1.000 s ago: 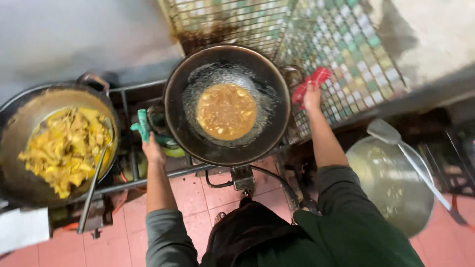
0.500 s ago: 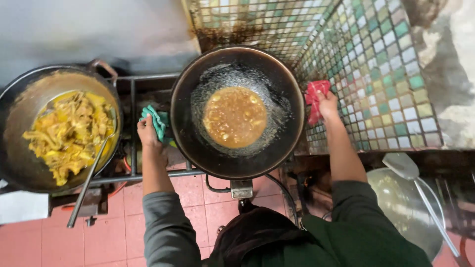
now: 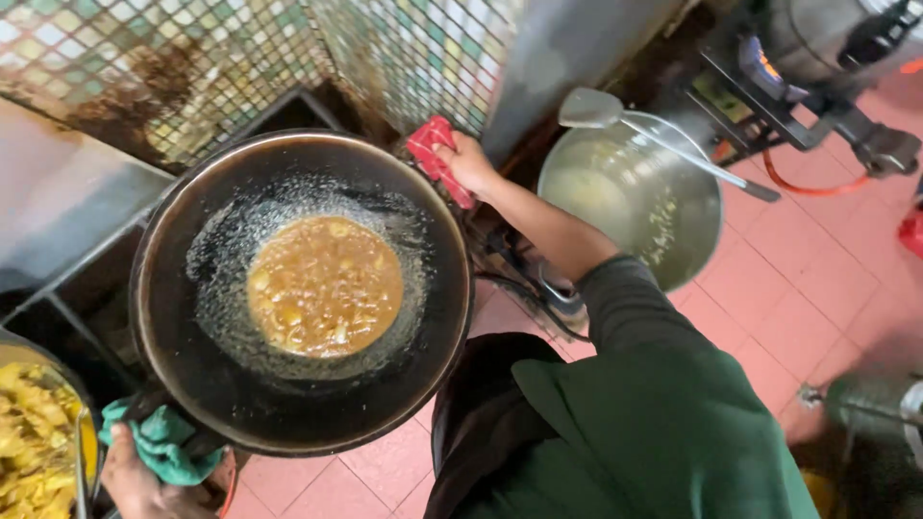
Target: The recorder is preparing a meal by transferring liquids between pots, adding ingredients, and chopping onions.
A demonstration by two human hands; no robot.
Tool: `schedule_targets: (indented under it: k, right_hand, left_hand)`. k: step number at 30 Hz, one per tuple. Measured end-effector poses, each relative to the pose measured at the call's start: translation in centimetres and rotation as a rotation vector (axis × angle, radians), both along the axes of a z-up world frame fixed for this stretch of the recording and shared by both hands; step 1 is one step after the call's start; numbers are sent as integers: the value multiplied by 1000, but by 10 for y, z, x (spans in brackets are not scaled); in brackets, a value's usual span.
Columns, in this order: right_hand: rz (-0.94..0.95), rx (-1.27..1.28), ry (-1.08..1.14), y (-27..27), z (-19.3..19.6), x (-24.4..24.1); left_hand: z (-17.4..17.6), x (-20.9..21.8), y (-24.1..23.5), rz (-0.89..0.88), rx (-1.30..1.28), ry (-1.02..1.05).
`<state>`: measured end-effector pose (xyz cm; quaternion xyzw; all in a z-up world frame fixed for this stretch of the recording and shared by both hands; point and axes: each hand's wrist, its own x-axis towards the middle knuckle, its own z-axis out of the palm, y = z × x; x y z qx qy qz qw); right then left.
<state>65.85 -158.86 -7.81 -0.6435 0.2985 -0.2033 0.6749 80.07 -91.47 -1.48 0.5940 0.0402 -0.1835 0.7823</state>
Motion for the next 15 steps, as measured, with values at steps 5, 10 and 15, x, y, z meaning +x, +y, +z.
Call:
schedule_targets:
  k: [5, 10, 15]
  right_hand:
    - [50, -102, 78, 16, 31, -97]
    - [97, -109, 236, 25, 82, -171]
    - [71, -396, 267, 2, 79, -220]
  left_hand:
    - [26, -122, 6, 20, 121, -162]
    - [0, -218, 23, 108, -54, -127]
    - [22, -324, -22, 207, 13, -115]
